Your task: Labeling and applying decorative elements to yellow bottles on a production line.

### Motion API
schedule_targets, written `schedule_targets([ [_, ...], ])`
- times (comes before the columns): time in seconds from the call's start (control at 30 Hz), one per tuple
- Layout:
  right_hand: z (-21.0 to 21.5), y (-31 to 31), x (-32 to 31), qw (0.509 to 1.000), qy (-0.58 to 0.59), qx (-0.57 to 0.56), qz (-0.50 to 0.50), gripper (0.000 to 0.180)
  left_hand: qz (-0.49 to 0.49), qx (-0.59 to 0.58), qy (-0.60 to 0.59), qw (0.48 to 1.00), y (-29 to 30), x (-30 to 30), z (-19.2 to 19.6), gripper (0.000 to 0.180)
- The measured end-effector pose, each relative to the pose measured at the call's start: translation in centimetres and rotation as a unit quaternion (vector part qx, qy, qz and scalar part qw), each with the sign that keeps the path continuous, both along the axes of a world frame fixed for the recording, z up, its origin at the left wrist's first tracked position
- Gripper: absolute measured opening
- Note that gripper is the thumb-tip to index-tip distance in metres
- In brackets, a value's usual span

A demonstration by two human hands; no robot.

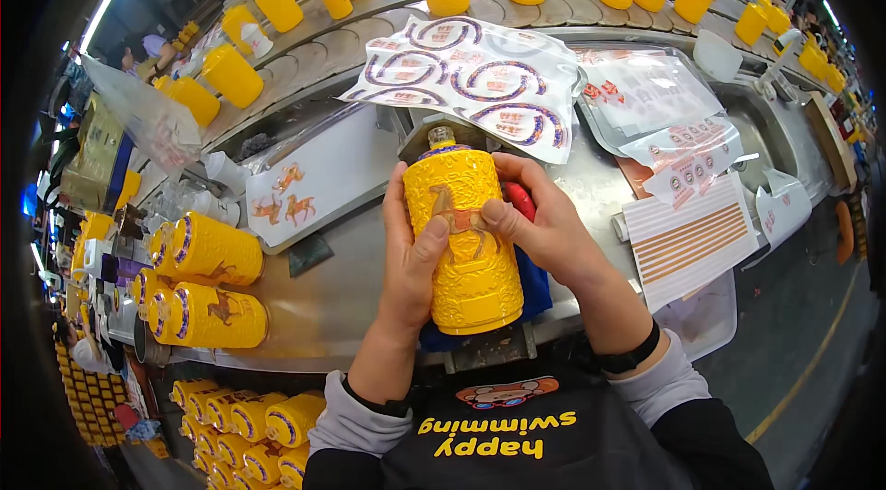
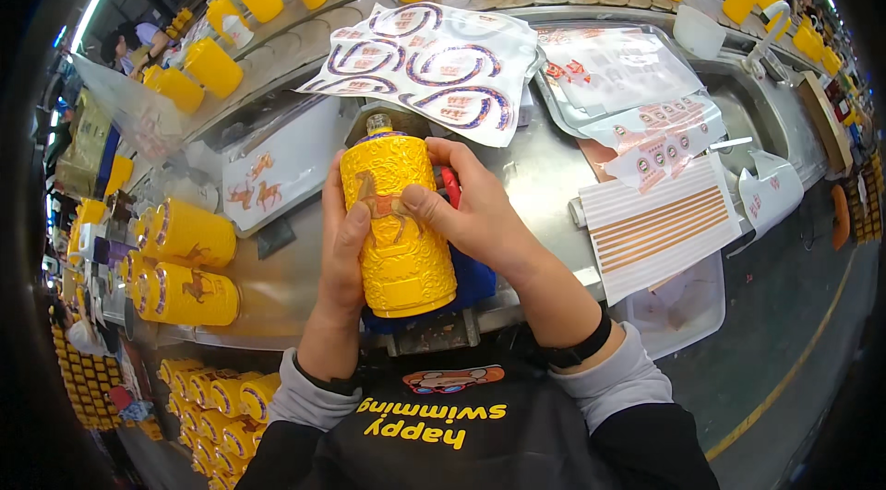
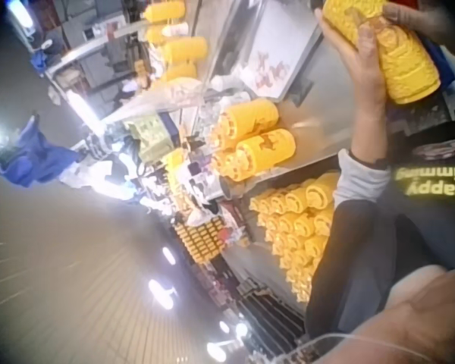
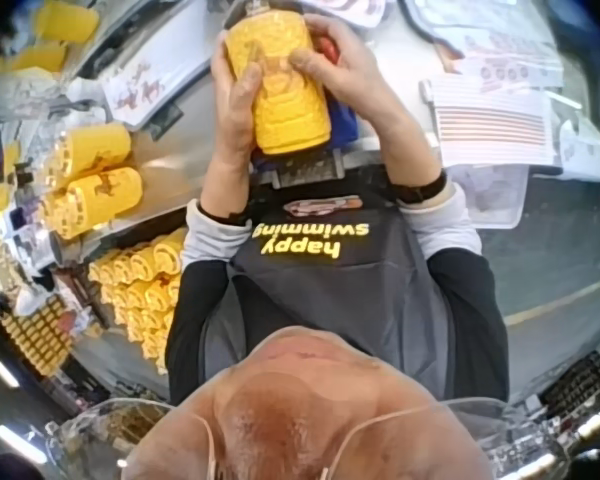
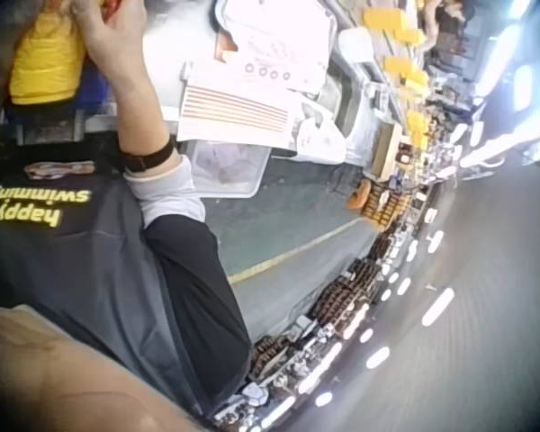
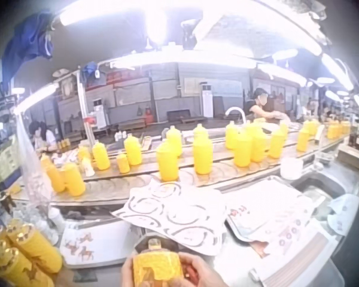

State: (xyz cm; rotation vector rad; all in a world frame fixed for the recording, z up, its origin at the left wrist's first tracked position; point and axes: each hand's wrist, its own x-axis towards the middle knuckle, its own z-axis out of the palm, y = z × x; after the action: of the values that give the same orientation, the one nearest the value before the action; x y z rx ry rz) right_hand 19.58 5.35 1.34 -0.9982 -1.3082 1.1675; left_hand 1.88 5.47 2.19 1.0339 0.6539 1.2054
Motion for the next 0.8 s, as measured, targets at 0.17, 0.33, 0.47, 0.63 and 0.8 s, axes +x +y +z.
schedule_targets([
  [0.17,0.2,0.04,-0.04,1.0,0.015,-0.001,0.005,0.058,0.0,-0.001,0.001,1.0,-0.02,0.05,0.18,0.085],
  [0.33,0.03,0.13,-0.04,1.0,0.006,0.002,0.003,0.059,0.001,-0.001,0.0,1.0,-0.09,0.0,0.23,0.085],
  [0.47,-0.17,0.05,-0.2,1.0,0.008,-0.004,-0.003,0.061,-0.001,-0.003,-0.004,1.0,-0.06,-0.06,0.1,0.085],
  [0.63,-0.14,0.07,-0.04,1.0,-0.018,0.01,-0.002,0.063,-0.004,-0.005,-0.009,1.0,-0.17,0.06,0.34,0.085],
  [0.8,-0.28,0.07,0.0,1.0,0.009,0.002,-0.001,0.059,-0.003,-0.007,-0.007,1.0,-0.09,0.01,0.11,0.086],
])
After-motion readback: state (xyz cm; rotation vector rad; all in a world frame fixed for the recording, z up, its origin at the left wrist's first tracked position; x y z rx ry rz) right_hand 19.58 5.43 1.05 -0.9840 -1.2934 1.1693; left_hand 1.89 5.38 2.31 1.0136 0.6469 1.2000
